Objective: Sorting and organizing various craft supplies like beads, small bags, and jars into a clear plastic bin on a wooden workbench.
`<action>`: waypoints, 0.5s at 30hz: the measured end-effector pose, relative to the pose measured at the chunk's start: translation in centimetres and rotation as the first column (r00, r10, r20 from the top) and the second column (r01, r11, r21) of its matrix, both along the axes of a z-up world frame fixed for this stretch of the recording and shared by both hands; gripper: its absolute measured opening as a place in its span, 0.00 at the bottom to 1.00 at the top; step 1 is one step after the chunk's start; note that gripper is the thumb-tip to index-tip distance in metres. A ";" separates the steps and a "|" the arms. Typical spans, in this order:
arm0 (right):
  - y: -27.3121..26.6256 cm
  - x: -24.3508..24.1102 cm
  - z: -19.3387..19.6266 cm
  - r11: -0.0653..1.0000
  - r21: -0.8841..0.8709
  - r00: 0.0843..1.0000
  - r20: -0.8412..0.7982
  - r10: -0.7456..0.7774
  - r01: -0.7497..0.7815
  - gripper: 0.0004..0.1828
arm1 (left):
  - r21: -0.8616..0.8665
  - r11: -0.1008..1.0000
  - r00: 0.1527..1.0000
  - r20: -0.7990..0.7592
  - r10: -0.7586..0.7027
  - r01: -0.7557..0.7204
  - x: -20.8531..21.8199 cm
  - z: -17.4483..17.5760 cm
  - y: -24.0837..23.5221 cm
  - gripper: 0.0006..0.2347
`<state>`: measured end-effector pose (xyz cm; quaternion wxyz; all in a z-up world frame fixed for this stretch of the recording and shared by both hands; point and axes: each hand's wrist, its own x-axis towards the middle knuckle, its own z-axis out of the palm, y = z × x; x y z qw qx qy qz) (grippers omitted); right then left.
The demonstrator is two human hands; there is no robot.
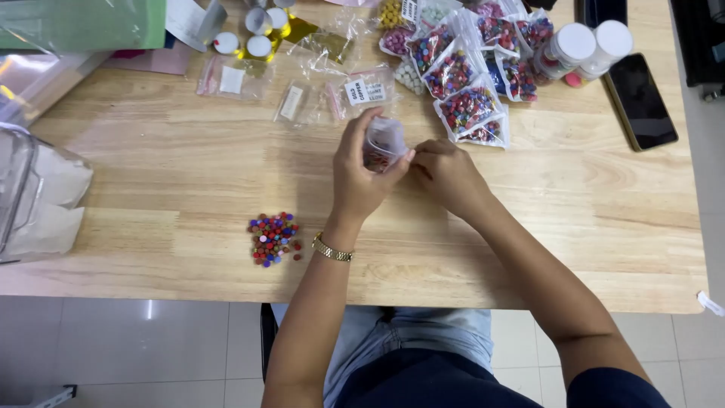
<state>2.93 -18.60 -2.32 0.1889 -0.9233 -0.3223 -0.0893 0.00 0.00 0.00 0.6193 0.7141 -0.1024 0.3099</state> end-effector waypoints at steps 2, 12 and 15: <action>0.1 -0.5 0.1 0.999 -0.038 1.000 0.005 0.001 0.000 0.04 | 0.007 1.000 1.000 0.004 0.000 0.000 0.1 0.4 0.0 0.28; -0.1 -1.6 13.2 0.937 0.348 0.988 -0.147 0.037 0.017 0.07 | 0.062 0.993 0.995 -0.017 -0.096 0.097 -0.5 0.2 -0.7 0.29; 2.6 -1.6 13.7 0.943 0.328 0.987 -0.121 0.102 -0.057 0.06 | 0.069 0.986 0.988 -0.002 -0.154 0.154 -0.3 -0.6 -1.6 0.29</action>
